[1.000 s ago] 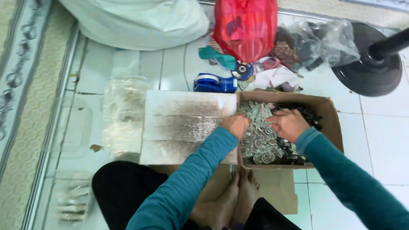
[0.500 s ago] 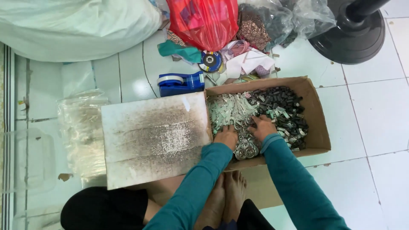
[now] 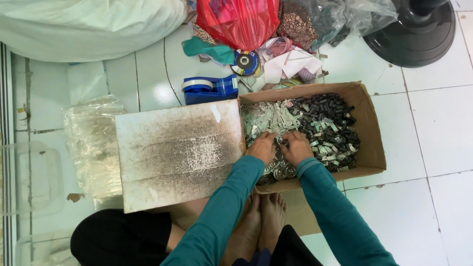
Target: The person picks up metal components from a cardboard box, puts several into a small plastic bag, and places the bag on the floor.
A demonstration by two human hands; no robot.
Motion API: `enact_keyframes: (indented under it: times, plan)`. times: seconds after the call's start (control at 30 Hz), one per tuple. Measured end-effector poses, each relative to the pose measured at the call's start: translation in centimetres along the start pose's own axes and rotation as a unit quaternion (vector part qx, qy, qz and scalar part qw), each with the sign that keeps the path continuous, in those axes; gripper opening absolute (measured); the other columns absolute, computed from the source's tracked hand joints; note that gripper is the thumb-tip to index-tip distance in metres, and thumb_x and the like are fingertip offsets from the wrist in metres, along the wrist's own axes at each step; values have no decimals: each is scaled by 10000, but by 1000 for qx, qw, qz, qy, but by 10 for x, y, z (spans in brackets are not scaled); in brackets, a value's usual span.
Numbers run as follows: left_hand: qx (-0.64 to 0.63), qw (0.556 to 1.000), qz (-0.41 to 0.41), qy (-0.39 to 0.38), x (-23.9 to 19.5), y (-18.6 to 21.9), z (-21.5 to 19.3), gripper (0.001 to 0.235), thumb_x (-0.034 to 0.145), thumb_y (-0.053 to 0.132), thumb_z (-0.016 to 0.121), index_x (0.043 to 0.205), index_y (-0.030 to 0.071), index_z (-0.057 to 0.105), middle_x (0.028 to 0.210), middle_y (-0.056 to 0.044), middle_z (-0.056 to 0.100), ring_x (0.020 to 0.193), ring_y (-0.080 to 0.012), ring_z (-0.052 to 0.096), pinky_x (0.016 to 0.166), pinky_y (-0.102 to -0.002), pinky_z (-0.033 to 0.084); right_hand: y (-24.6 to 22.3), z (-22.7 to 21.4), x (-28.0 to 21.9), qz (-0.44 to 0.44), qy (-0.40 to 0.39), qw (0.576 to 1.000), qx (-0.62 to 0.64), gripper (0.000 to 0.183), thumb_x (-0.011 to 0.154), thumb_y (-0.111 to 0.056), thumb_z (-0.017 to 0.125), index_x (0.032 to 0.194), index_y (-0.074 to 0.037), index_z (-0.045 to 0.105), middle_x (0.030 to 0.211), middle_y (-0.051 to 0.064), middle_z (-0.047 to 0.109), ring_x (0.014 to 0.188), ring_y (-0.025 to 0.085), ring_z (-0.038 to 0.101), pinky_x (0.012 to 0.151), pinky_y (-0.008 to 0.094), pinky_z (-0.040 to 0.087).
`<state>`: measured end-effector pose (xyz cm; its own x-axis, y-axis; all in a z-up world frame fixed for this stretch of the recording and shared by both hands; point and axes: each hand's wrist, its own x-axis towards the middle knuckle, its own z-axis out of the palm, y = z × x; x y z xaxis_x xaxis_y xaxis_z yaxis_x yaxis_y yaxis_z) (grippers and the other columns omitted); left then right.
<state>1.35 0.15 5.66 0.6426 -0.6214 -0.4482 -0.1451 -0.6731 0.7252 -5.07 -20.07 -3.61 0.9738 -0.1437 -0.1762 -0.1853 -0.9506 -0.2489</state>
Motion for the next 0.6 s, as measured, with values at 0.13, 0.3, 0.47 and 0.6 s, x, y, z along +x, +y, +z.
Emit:
enact_keyframes:
  times: [0.13, 0.3, 0.47, 0.6]
  plan:
    - [-24, 1000, -15, 2, 0, 3, -4, 510, 1070, 168, 436, 1577, 158, 384, 1558, -186, 403, 1406, -396, 471, 999, -535, 576, -37, -43, -11, 32, -60, 997, 37, 610, 870, -421, 737, 1394, -280, 461, 1546, 83, 404, 1423, 327, 371, 1060, 575, 449]
    - [-39, 999, -21, 20, 11, -10, 10, 495, 1077, 136, 415, 1569, 183, 396, 1523, -159, 457, 1337, -362, 553, 957, -503, 619, -43, -46, -12, 31, -62, 991, 116, 712, 882, -198, 757, 1482, -294, 385, 1277, 138, 622, 1306, 357, 525, 1068, 524, 492]
    - [-43, 999, -18, 9, -1, -2, 0, 515, 1060, 101, 397, 1569, 175, 407, 1480, -209, 492, 1275, -391, 593, 910, -517, 634, -45, -66, -26, 87, 34, 948, 304, 452, 911, -162, 758, 1324, -263, 606, 1134, 97, 751, 1048, 295, 704, 884, 453, 593]
    - [-10, 1000, -20, 12, 9, -14, 15, 475, 1053, 85, 417, 1509, 192, 493, 1419, -179, 549, 1189, -346, 655, 847, -478, 652, -1, -30, -29, 98, 85, 967, 220, 183, 830, -329, 846, 1000, -289, 790, 896, 10, 742, 852, 222, 703, 781, 393, 596]
